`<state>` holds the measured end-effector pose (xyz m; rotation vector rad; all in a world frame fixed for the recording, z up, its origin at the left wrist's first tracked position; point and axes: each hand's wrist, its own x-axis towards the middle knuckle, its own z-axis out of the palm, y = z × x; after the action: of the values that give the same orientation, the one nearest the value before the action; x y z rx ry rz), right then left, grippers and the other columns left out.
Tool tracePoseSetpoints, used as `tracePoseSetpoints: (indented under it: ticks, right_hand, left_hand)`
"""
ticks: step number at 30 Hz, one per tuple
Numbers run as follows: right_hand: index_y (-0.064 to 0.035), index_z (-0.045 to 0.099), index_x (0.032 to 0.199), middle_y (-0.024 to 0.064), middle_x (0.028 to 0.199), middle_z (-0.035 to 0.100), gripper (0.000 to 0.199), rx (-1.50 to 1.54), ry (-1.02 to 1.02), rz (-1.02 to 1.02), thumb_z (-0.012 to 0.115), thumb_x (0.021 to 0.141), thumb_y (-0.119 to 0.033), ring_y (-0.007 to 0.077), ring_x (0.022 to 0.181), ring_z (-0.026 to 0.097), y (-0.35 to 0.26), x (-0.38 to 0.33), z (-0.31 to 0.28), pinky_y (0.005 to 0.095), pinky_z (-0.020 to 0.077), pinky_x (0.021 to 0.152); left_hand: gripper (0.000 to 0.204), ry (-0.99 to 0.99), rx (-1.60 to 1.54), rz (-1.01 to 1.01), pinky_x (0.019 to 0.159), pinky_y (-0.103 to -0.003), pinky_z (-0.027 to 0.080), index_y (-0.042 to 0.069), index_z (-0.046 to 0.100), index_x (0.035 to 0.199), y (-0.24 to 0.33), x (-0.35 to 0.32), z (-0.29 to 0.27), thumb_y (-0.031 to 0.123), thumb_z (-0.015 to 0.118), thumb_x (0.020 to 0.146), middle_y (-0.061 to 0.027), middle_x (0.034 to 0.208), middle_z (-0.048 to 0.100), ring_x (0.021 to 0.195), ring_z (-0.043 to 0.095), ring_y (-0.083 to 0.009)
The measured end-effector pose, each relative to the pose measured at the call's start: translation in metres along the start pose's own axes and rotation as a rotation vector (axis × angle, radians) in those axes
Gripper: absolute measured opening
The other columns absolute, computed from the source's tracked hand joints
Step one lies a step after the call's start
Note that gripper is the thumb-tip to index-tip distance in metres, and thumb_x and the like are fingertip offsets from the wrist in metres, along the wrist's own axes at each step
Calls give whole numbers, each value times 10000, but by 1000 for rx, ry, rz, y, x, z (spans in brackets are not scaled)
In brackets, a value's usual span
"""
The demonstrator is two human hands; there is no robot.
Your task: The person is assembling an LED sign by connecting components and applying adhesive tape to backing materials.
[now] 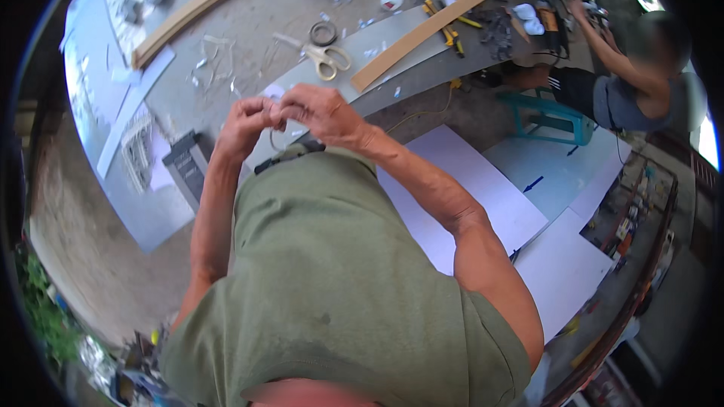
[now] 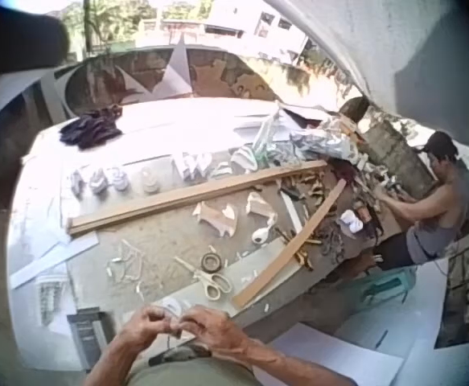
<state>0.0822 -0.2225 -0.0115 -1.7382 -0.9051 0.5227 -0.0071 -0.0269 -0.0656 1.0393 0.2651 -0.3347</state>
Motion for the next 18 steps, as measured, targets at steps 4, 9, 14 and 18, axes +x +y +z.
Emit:
tracePoseSetpoints:
  ticks: [4, 9, 14, 18]
  right_hand:
    - [-28, 674, 1093, 83, 948, 736, 176, 165, 19, 149, 695, 940, -112, 146, 810, 701, 6, -4, -6, 298, 558, 691]
    - [-20, 688, 1082, 67, 932, 737, 202, -49, -4, -14, 725, 885, -39, 130, 752, 681, 7, 3, -3, 288, 557, 668]
    - [-14, 699, 1028, 79, 897, 718, 171, -104, 12, -90, 717, 859, 5, 143, 708, 665, 8, 2, 4, 291, 542, 635]
    - [-14, 688, 1004, 72, 876, 705, 147, -110, 24, -114, 703, 861, 20, 141, 700, 658, 10, 4, 6, 287, 533, 623]
  left_hand:
    - [143, -21, -54, 21, 746, -299, 476, 1, 705, 878, 9, -1, 1, 136, 748, 858, -58, 791, 677, 747, 618, -144]
    - [136, 9, -84, 27, 747, -308, 487, -4, 708, 880, 3, -2, -1, 122, 752, 852, -64, 777, 679, 748, 632, -151]
    - [125, 9, -75, 26, 768, -317, 518, 4, 740, 882, 1, -1, -1, 109, 751, 815, -84, 780, 715, 757, 672, -158]
    - [165, -29, -54, 44, 802, -324, 525, 13, 746, 941, 0, -4, -4, 143, 755, 839, -82, 831, 725, 805, 680, -160]
